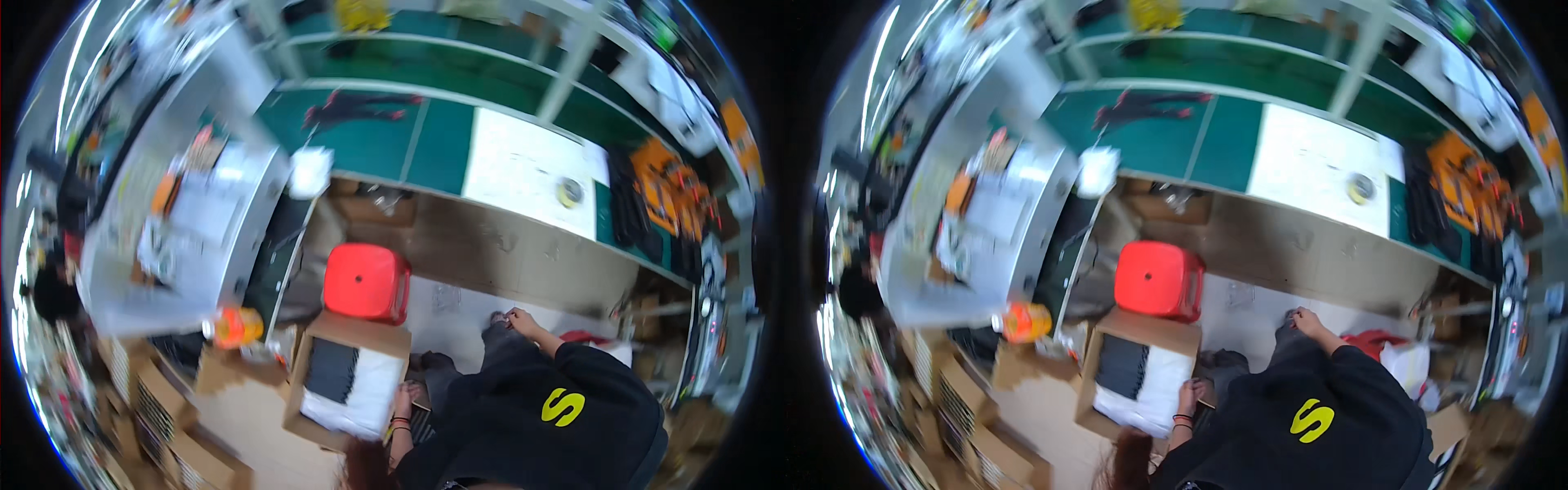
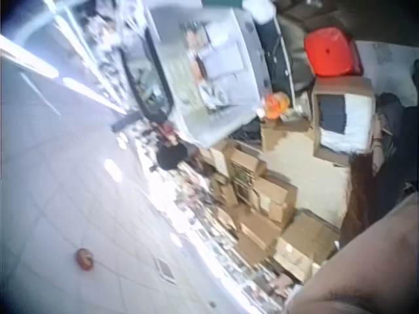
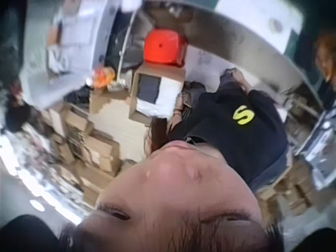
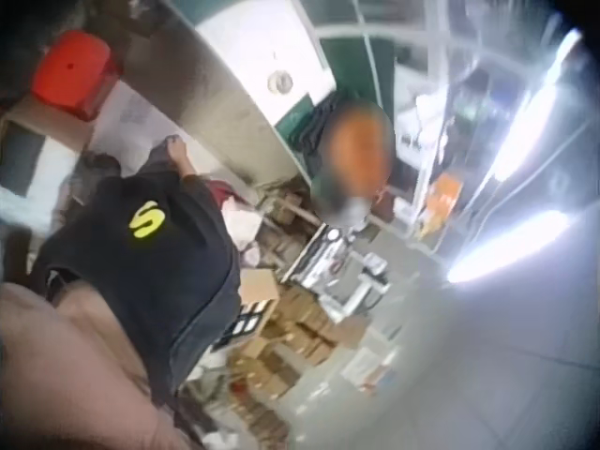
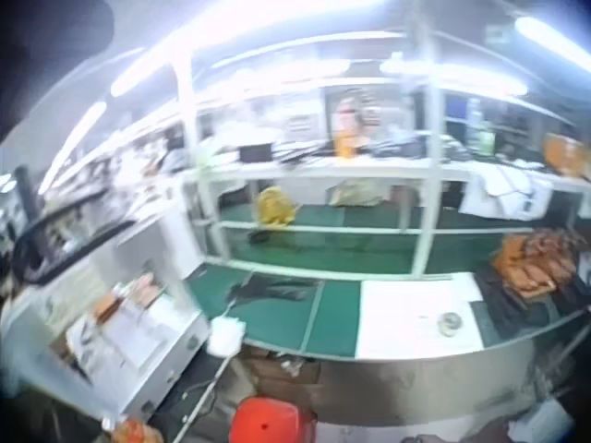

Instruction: The person assembles black electronic devices by placing them into orange clamping fixtures on a workbench. They then retrieve black plastic frames from a cardboard box and attach them to the devices. The person repeatedly handles the devices, moving them between the workbench and the box.

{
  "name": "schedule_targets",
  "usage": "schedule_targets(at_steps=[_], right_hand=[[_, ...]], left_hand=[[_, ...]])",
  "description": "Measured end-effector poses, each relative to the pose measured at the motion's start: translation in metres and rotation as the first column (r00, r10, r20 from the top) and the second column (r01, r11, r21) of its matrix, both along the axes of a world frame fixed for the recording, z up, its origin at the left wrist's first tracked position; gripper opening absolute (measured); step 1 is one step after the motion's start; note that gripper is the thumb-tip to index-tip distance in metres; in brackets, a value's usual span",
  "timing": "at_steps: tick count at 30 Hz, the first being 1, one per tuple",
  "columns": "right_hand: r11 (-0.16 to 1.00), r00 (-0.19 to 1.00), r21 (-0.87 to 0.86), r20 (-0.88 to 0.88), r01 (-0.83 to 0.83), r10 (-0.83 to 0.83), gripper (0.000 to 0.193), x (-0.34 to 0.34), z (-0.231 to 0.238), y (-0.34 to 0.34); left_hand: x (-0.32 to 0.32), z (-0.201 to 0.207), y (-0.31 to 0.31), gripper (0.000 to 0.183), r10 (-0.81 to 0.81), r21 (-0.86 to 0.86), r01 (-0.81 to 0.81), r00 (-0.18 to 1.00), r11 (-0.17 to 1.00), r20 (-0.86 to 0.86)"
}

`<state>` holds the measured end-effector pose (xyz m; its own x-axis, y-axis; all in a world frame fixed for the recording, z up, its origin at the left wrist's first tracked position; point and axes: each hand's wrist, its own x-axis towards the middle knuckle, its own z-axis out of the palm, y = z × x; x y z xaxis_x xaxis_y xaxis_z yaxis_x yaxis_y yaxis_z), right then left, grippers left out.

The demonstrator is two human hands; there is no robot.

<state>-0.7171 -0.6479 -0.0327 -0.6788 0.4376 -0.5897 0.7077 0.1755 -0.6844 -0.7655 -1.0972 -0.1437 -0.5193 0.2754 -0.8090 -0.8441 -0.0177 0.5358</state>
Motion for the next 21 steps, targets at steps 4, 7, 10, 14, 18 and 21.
schedule_targets(at_steps=[4,7,10,14,18,21], right_hand=[[0.986,0.991,0.160,0.135,-0.042,0.020,0.029,0.066,0.018,0.042],[0.965,0.958,0.149,0.159,0.214,-0.237,0.030,0.161,-0.007,0.081],[0.714,0.729,-0.150,0.159,0.684,-0.666,0.031,0.218,-0.015,0.136],[0.548,0.542,-0.049,-0.096,0.835,-0.835,0.032,0.271,-0.021,0.214],[0.422,0.472,0.224,-0.537,0.879,-0.699,0.026,0.203,0.083,0.316],[0.341,0.392,0.222,-0.700,0.914,-0.597,0.023,0.191,0.115,0.404]], left_hand=[[-0.079,0.070,0.049,0.039,-0.481,-0.096,0.494,0.867,0.864,0.132],[-0.145,0.048,0.079,0.039,-0.716,-0.161,0.741,0.672,0.652,0.188],[-0.191,0.061,0.128,0.039,-0.504,-0.188,0.524,0.851,0.831,0.146],[-0.190,0.062,0.295,0.041,-0.219,-0.169,0.192,0.963,0.967,-0.155],[-0.148,0.084,0.466,0.056,-0.516,0.260,0.558,0.829,0.788,-0.216],[-0.061,0.159,0.607,0.065,-0.736,0.388,0.747,0.643,0.540,-0.213]])
